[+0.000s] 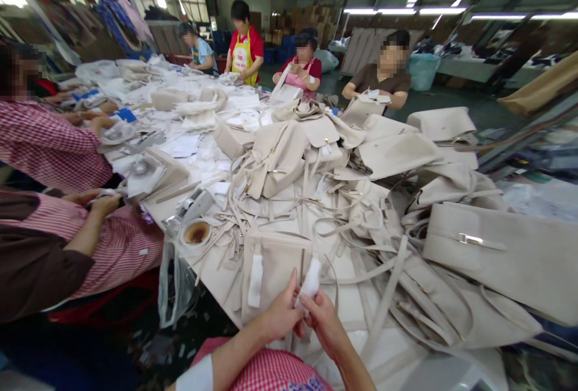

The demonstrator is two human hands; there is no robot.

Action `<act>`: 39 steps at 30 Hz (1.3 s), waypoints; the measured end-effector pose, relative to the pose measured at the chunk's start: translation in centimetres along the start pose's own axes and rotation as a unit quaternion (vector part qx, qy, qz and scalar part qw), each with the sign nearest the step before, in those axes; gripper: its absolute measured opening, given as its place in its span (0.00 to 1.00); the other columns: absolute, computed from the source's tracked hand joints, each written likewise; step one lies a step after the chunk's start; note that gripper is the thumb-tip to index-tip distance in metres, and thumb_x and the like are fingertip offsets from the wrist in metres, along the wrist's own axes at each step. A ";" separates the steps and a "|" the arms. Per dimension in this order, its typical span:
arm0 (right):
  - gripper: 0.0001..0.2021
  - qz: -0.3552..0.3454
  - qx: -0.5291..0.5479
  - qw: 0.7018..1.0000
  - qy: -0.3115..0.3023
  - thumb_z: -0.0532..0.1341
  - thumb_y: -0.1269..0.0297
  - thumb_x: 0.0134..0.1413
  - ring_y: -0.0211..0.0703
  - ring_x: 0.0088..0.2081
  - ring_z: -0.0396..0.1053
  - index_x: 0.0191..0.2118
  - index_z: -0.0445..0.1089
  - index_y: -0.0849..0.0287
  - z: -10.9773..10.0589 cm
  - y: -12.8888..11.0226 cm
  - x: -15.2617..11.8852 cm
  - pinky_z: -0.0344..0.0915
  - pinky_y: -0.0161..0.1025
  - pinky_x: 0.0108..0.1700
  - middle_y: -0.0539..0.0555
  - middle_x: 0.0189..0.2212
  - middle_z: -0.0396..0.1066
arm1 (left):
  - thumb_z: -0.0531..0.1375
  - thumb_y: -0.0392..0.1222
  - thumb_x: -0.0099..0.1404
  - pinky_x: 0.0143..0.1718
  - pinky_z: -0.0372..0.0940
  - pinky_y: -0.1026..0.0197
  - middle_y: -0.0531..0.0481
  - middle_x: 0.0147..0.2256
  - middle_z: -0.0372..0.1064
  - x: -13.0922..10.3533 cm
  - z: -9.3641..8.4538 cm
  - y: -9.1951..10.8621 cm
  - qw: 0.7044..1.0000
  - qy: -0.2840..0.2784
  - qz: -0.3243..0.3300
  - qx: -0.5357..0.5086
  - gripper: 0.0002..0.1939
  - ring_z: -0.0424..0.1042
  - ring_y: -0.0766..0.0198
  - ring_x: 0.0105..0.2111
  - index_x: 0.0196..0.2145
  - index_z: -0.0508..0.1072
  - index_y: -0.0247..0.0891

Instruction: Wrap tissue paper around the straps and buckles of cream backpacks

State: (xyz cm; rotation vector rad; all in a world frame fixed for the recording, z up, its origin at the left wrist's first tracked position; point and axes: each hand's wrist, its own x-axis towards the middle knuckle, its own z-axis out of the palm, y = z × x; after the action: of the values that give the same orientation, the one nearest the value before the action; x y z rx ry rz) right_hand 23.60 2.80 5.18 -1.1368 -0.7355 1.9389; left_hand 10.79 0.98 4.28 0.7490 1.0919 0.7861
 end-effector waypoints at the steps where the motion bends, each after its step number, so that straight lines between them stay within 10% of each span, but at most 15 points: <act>1: 0.17 -0.007 -0.033 0.999 0.007 0.70 0.56 0.43 0.29 0.16 0.54 0.36 0.69 0.60 0.0 0.1 0.2 0.47 0.29 0.18 0.44 0.20 0.66 | 0.60 0.37 0.57 0.17 0.59 0.70 0.51 0.32 0.73 0.1 0.1 -0.1 1.000 0.000 0.002 0.003 0.54 0.66 0.74 0.15 0.67 0.23 0.40; 12: 0.17 0.021 0.015 0.999 -0.036 0.60 0.74 0.36 0.31 0.17 0.60 0.39 0.72 0.60 -0.8 -0.2 0.2 0.53 0.30 0.19 0.50 0.29 0.77 | 0.64 0.37 0.49 0.17 0.60 0.68 0.51 0.25 0.75 0.1 -0.3 0.1 0.995 -0.031 -0.041 -0.089 0.63 0.67 0.69 0.14 0.66 0.20 0.32; 18: 0.16 0.064 0.121 0.988 -0.067 0.65 0.56 0.47 0.48 0.38 0.74 0.40 0.72 0.61 -0.5 -1.3 -0.6 0.67 0.39 0.36 0.59 0.38 0.77 | 0.65 0.37 0.50 0.22 0.65 0.64 0.46 0.32 0.76 -0.4 -0.3 1.0 0.990 -0.041 -0.062 -0.117 0.62 0.72 0.66 0.18 0.67 0.22 0.36; 26: 0.12 0.013 -0.077 0.997 0.008 0.61 0.69 0.37 0.28 0.13 0.51 0.34 0.70 0.62 0.0 0.4 1.0 0.43 0.28 0.15 0.44 0.17 0.68 | 0.64 0.38 0.49 0.20 0.66 0.64 0.44 0.36 0.76 -0.2 0.7 0.8 0.994 -0.022 -0.058 -0.091 0.62 0.72 0.66 0.18 0.67 0.24 0.34; 32: 0.21 0.047 -0.063 0.997 -0.025 0.60 0.69 0.37 0.43 0.34 0.73 0.44 0.72 0.59 -2.9 -0.4 0.0 0.69 0.37 0.34 0.54 0.37 0.77 | 0.62 0.40 0.49 0.23 0.65 0.63 0.49 0.28 0.77 -1.5 -1.9 2.4 0.993 -0.046 -0.099 0.034 0.58 0.71 0.65 0.19 0.68 0.29 0.30; 36: 0.23 0.007 -0.152 0.981 0.124 0.64 0.50 0.42 0.55 0.41 0.74 0.43 0.72 0.59 -7.3 0.0 1.1 0.71 0.45 0.39 0.58 0.38 0.77 | 0.56 0.54 0.54 0.28 0.66 0.60 0.54 0.23 0.69 -2.6 -7.6 3.4 0.965 0.193 0.015 0.175 0.34 0.71 0.62 0.25 0.54 0.67 0.30; 39: 0.29 -0.041 -0.227 0.954 0.190 0.64 0.42 0.41 0.59 0.49 0.72 0.44 0.72 0.59 -8.6 1.0 2.8 0.70 0.47 0.47 0.60 0.43 0.76 | 0.54 0.63 0.49 0.42 0.69 0.55 0.46 0.34 0.72 -2.6 -12.0 1.7 0.903 0.372 0.029 0.211 0.40 0.74 0.55 0.36 0.52 0.67 0.29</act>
State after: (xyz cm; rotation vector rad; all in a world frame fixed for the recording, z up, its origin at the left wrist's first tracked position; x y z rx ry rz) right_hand 30.10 5.45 -0.65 -1.6687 -1.0196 1.4496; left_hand -1.60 1.28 3.58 0.8646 1.9849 0.9266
